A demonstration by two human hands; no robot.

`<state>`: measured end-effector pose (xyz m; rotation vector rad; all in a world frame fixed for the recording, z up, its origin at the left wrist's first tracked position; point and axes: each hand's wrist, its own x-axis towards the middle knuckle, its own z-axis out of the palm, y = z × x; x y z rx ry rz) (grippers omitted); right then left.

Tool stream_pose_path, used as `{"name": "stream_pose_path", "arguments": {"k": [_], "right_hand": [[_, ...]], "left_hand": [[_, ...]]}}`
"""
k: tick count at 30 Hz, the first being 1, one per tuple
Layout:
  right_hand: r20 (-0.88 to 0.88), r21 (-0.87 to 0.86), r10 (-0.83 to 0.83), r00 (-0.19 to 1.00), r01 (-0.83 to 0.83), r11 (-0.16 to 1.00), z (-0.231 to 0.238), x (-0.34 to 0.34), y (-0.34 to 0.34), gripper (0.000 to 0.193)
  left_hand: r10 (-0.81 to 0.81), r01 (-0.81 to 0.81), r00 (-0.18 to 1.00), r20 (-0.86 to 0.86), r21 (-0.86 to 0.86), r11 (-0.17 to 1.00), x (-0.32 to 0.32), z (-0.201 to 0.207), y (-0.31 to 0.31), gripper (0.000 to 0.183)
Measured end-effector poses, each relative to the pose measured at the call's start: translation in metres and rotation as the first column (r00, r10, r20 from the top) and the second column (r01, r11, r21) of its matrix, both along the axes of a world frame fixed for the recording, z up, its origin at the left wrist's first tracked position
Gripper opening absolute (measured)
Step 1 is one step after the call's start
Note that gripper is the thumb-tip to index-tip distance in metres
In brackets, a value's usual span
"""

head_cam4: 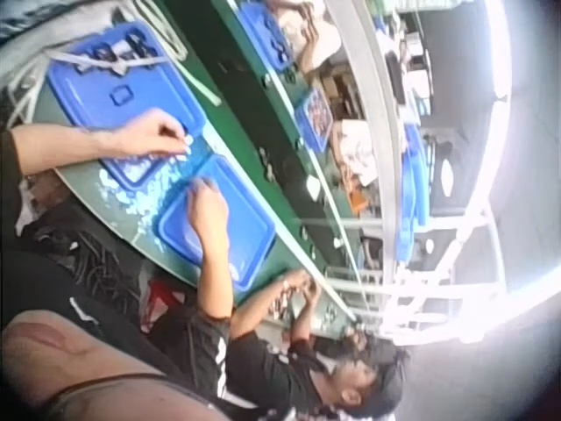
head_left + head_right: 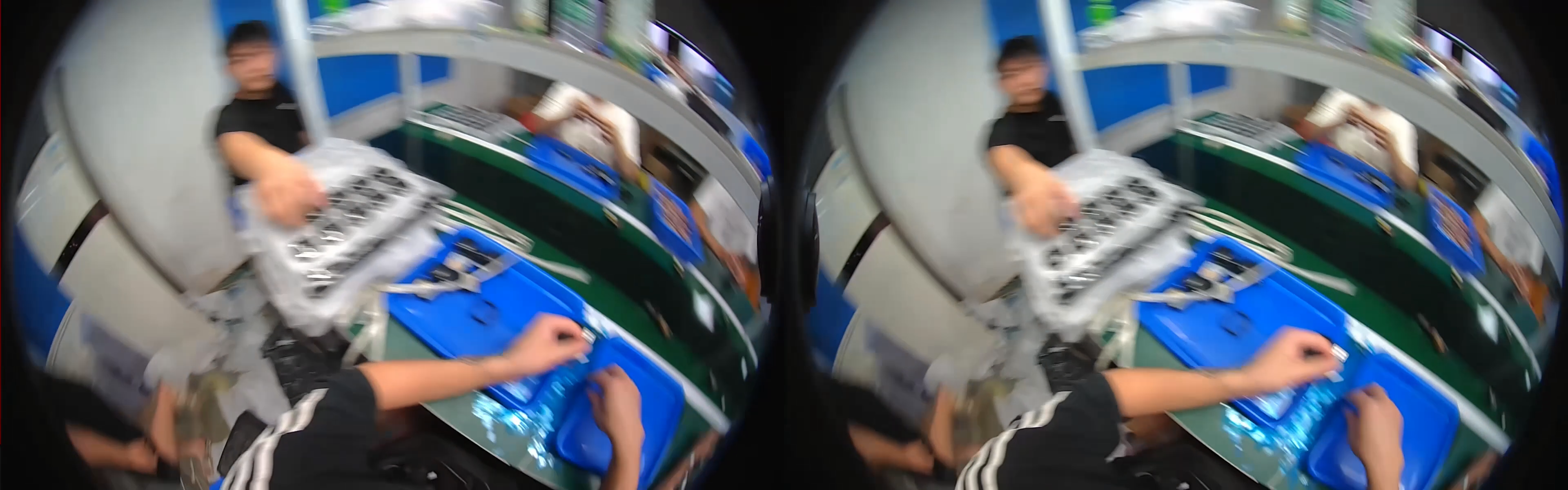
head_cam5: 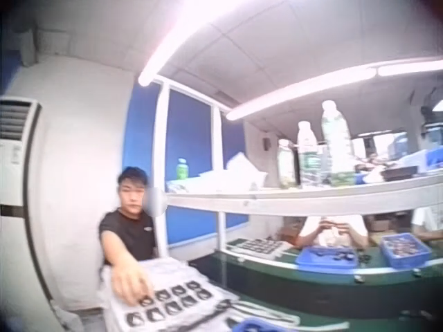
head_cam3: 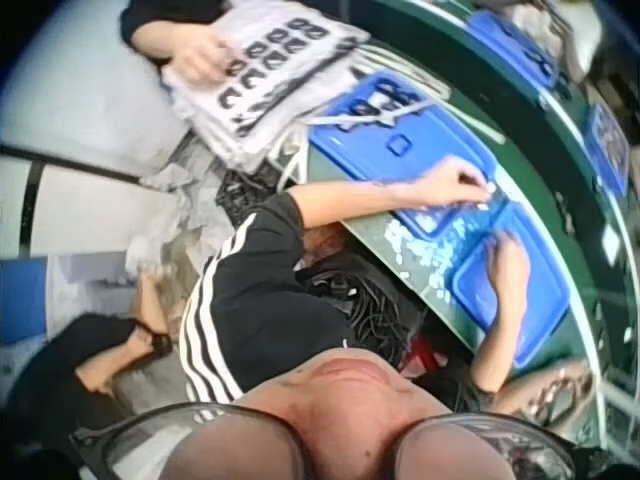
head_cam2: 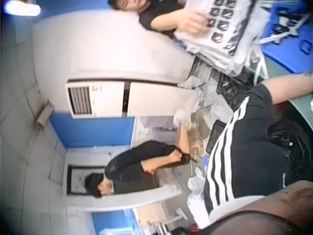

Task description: The recorder is assembling small electronic components on a workbench in a factory setting.

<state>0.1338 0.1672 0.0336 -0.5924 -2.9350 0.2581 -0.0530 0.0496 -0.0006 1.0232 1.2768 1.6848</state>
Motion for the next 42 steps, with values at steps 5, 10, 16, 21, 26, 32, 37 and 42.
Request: {"name": "stream_pose_path", "arguments": {"k": [5,10,16,21,26,32,37,42], "right_hand": [[-0.533,-0.282,-0.098,0.841,-0.067,0.957,0.022,-0.025,-0.011,0.015],[-0.519,-0.641,-0.157,0.84,-0.261,0.722,0.005,-0.03,-0.008,0.022],[-0.576,-0.811,-0.292,0.763,-0.488,0.323,-0.014,-0.026,-0.008,0.012],[-0.554,-0.813,-0.452,0.699,-0.337,0.475,-0.012,-0.022,-0.003,0.009],[-0.44,-0.784,-0.382,0.813,-0.14,0.604,-0.003,-0.026,-0.029,0.015],[-0.574,-0.599,-0.306,0.759,-0.135,0.789,-0.013,-0.034,-0.027,0.016],[-0.732,-0.527,-0.118,0.671,-0.448,0.722,-0.025,-0.069,-0.038,0.009],[-0.634,-0.657,-0.232,0.737,-0.356,0.664,-0.018,-0.058,-0.035,0.013]], "left_hand": [[-0.182,0.173,0.976,0.118,0.085,0.981,-0.008,0.005,-0.011,0.013],[-0.333,0.324,0.92,0.207,0.077,0.943,-0.006,0.006,-0.009,0.01],[-0.419,0.42,0.873,0.251,0.051,0.906,-0.001,0.003,-0.008,0.012],[-0.248,0.245,0.959,0.14,0.038,0.969,-0.002,-0.003,-0.008,0.038],[-0.1,0.091,0.987,0.123,0.078,0.993,0.005,-0.004,-0.009,0.053],[-0.141,0.128,0.989,0.04,0.244,0.961,0.007,-0.015,0.002,0.057],[0.218,-0.207,0.958,-0.185,0.078,0.975,-0.016,-0.004,-0.034,0.035],[0.058,-0.056,0.996,-0.072,0.029,0.998,-0.01,-0.01,-0.02,0.055]]}}
